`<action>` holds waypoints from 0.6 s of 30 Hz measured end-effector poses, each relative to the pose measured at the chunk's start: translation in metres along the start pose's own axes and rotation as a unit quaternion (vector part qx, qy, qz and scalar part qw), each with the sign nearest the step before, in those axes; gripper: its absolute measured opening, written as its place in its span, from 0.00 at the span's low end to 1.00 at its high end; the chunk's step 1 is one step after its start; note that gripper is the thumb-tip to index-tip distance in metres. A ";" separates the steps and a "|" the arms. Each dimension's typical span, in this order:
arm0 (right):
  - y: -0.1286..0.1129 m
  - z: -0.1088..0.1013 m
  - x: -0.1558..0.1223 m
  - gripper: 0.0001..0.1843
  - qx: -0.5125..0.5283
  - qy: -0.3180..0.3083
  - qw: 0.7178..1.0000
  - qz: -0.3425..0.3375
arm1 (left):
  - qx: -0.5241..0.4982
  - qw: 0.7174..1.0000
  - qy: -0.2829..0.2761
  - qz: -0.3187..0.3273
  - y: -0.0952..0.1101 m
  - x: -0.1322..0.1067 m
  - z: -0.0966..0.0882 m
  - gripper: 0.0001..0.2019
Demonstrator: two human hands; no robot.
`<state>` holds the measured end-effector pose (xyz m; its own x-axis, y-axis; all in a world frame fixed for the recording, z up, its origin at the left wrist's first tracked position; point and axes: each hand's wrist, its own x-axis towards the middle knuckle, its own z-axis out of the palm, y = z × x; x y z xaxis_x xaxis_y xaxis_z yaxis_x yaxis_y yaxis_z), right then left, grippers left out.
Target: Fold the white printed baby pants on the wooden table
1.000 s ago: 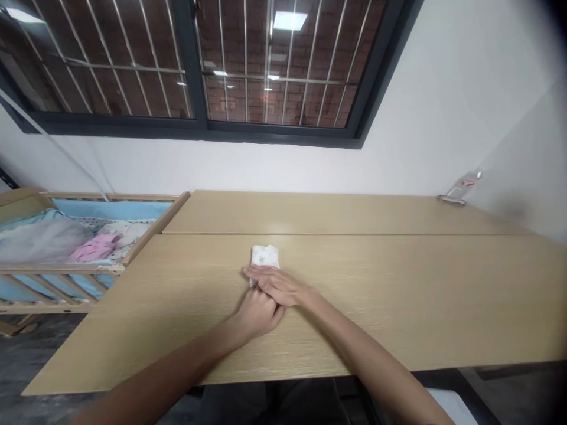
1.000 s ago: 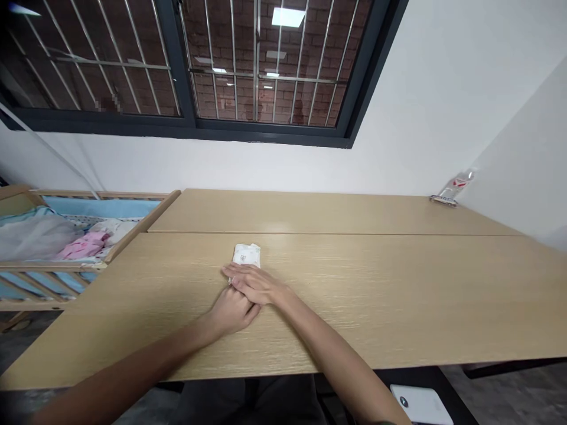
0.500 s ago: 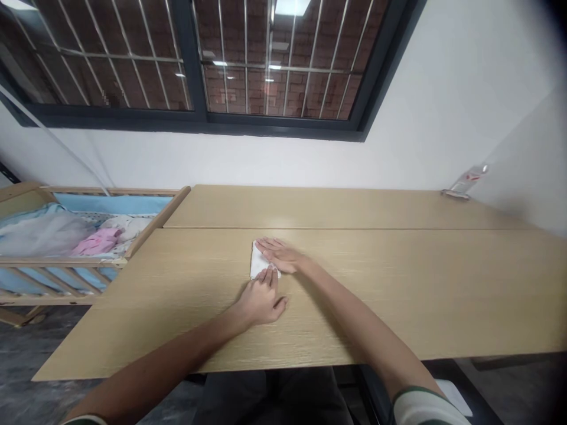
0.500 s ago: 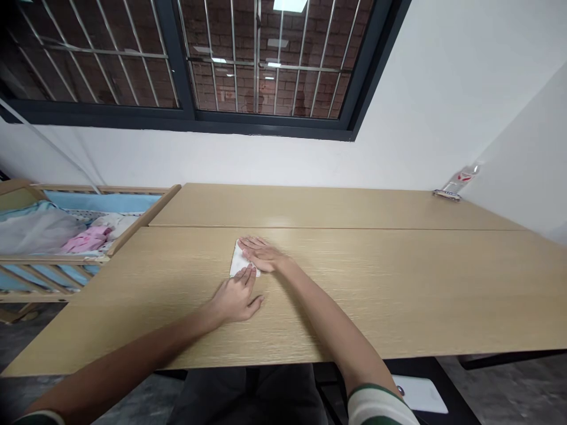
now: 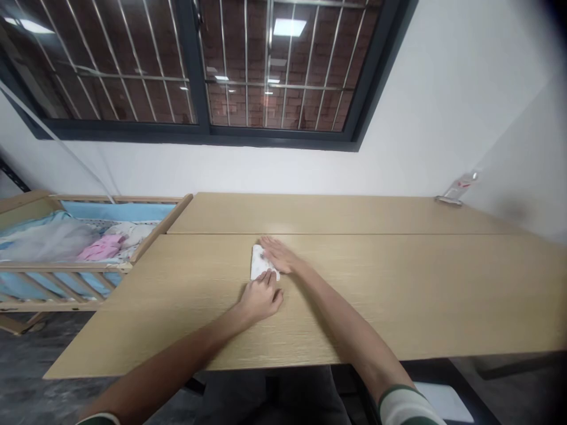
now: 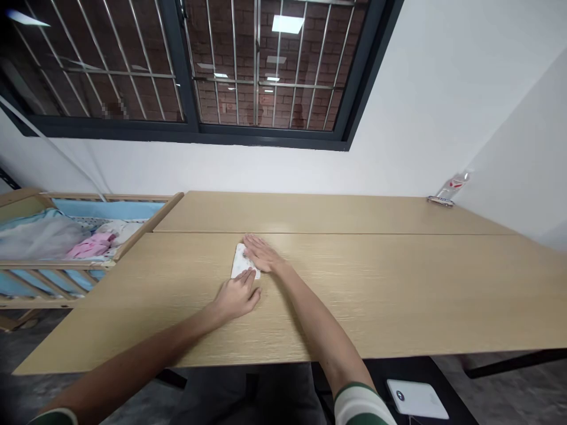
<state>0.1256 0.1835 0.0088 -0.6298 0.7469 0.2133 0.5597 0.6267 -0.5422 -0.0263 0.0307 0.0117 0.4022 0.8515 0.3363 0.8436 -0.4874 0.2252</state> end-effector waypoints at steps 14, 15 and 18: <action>-0.020 0.009 -0.020 0.17 0.173 0.253 0.938 0.160 | 0.014 0.964 -0.062 -0.257 -0.052 0.048 -0.033 0.26; -0.026 0.009 -0.021 0.16 0.178 0.254 0.936 0.164 | 0.004 0.964 -0.064 -0.257 -0.049 0.049 -0.031 0.24; -0.046 0.011 -0.027 0.12 0.201 0.248 0.929 0.187 | -0.034 0.966 -0.062 -0.250 -0.041 0.042 -0.035 0.19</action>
<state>0.1112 0.1319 0.0195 -0.0497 0.9685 0.2438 0.3803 0.2441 -0.8920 -0.0563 0.0799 0.0481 -0.0068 0.9983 0.0582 0.9197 -0.0166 0.3923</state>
